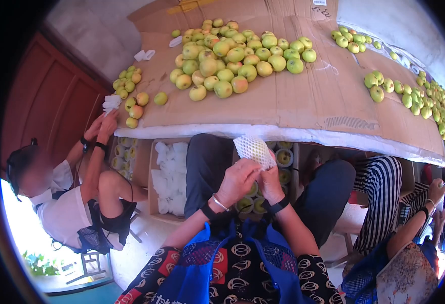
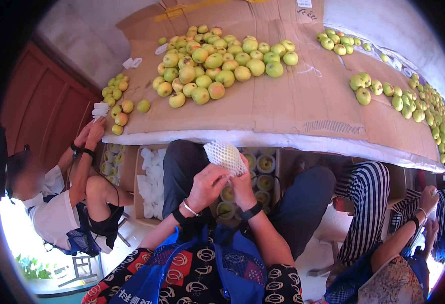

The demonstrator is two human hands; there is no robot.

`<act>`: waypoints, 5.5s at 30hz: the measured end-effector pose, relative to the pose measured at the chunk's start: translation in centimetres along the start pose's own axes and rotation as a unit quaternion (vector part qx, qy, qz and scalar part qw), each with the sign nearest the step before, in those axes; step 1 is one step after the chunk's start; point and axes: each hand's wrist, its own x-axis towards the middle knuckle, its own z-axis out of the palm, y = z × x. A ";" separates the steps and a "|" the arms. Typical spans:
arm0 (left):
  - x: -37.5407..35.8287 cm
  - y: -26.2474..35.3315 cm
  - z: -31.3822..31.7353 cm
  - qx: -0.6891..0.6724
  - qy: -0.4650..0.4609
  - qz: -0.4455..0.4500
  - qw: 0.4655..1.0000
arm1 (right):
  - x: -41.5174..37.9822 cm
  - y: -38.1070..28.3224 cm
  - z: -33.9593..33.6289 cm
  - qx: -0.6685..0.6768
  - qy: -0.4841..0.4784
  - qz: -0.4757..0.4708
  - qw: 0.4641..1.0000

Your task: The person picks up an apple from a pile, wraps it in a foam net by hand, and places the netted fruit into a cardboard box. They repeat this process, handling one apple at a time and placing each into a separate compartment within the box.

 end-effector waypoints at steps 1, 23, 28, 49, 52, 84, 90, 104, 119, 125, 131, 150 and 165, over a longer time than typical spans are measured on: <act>0.0 0.0 0.0 -0.004 -0.027 0.034 0.999 | 0.1 0.2 -0.1 0.001 -0.001 0.000 1.000; 0.3 -7.2 1.6 -0.448 -0.041 -0.296 0.843 | 0.4 -0.1 -1.8 -0.373 -0.056 -0.004 0.926; -1.6 -8.8 1.7 -0.707 0.024 -0.413 0.573 | 0.2 -5.0 1.4 -0.501 -0.067 0.069 0.860; -2.2 -6.5 2.2 -0.632 0.090 -0.397 0.659 | -1.7 -4.1 2.8 -0.705 -0.041 -0.103 0.700; -2.3 -6.2 2.6 -0.577 0.090 -0.386 0.714 | -1.6 -3.9 2.7 -0.715 -0.013 -0.099 0.692; -0.7 -3.2 1.8 -0.710 0.074 -0.441 0.544 | -0.6 -3.2 2.8 -0.528 -0.005 -0.145 0.837; -0.2 -4.2 0.6 -0.711 0.092 -0.411 0.563 | -0.5 -4.9 3.0 -0.585 0.005 -0.196 0.787; -0.4 -3.9 0.9 -0.712 0.030 -0.463 0.528 | -0.8 -3.1 2.0 -0.646 -0.059 -0.142 0.747; -2.0 -6.5 2.1 -0.598 0.023 -0.457 0.657 | -0.1 -4.3 0.0 -0.460 -0.055 -0.101 0.880; -1.8 -5.6 2.5 -0.484 0.089 -0.427 0.759 | -0.1 -3.8 0.5 -0.466 -0.074 -0.117 0.874; -2.1 -5.5 2.6 -0.429 -0.008 -0.476 0.768 | 0.0 -4.4 1.0 -0.497 -0.075 -0.041 0.864; -4.1 -8.3 3.0 -0.361 -0.036 -0.421 0.831 | 0.3 -4.5 1.5 -0.588 -0.192 -0.027 0.786; -2.2 -6.6 0.8 -0.583 -0.082 -0.388 0.709 | 0.4 -5.8 0.8 -0.432 -0.122 0.009 0.893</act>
